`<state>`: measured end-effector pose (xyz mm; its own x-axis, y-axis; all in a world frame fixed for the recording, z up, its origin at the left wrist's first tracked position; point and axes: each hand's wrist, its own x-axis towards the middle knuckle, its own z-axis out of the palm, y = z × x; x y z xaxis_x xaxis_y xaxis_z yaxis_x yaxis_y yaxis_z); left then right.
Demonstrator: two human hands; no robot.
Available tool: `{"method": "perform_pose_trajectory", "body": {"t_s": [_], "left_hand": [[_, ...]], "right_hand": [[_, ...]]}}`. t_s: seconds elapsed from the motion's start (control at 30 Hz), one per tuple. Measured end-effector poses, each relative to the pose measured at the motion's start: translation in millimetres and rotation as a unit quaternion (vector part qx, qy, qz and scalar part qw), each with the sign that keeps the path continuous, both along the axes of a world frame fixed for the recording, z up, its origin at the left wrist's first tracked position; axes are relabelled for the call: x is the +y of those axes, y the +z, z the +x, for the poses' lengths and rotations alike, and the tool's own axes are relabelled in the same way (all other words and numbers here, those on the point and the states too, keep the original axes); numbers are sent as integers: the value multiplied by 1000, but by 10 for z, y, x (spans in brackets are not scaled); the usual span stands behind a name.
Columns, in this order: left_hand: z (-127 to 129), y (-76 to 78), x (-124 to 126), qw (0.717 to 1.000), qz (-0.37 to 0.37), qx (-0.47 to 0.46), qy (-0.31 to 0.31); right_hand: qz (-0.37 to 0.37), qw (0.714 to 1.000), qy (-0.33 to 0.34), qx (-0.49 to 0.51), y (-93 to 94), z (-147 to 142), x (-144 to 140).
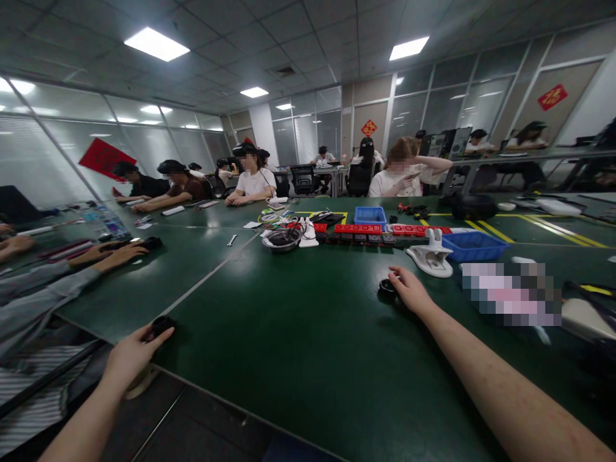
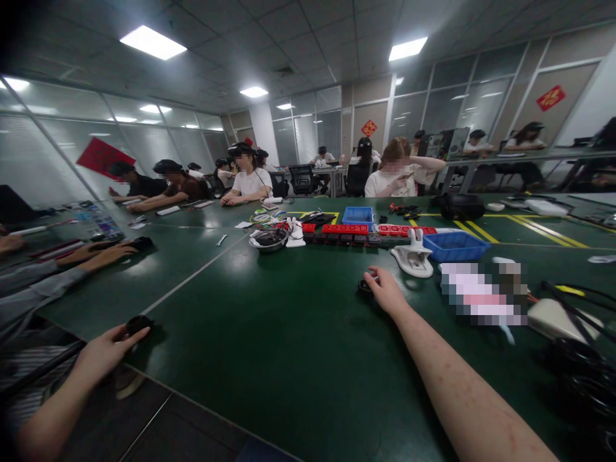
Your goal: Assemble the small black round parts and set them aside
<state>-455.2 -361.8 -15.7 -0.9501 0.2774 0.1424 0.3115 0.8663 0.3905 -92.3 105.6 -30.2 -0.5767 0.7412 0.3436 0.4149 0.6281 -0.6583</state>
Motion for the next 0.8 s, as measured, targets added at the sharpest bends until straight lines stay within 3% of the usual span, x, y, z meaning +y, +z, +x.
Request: {"method": "perform_pose_trajectory", "body": {"t_s": [0.23,0.47,0.57,0.63,0.7,0.77,0.8], "left_hand": [[-111,104,80,998,-28,-46,-37],[-99,-52,73,998,32,-28,-47],[-106,-81,62,994,63,-10,-90],[-78,-67,51,991,75,52,-100],[11,-32,56,981,91,167,-46],[183,7,119,945,134,296,40],[302,25,188,923,169,341,53]], "right_hand": [[-8,999,30,-37,9,12,-4],[-11,994,75,-85,104,27,-54],[-17,991,83,-102,145,35,-75],[-26,991,81,-106,158,39,-82],[-36,991,77,-99,165,44,-83],[-43,992,78,-90,172,53,-74],[-44,992,79,-90,177,59,-65]]}}
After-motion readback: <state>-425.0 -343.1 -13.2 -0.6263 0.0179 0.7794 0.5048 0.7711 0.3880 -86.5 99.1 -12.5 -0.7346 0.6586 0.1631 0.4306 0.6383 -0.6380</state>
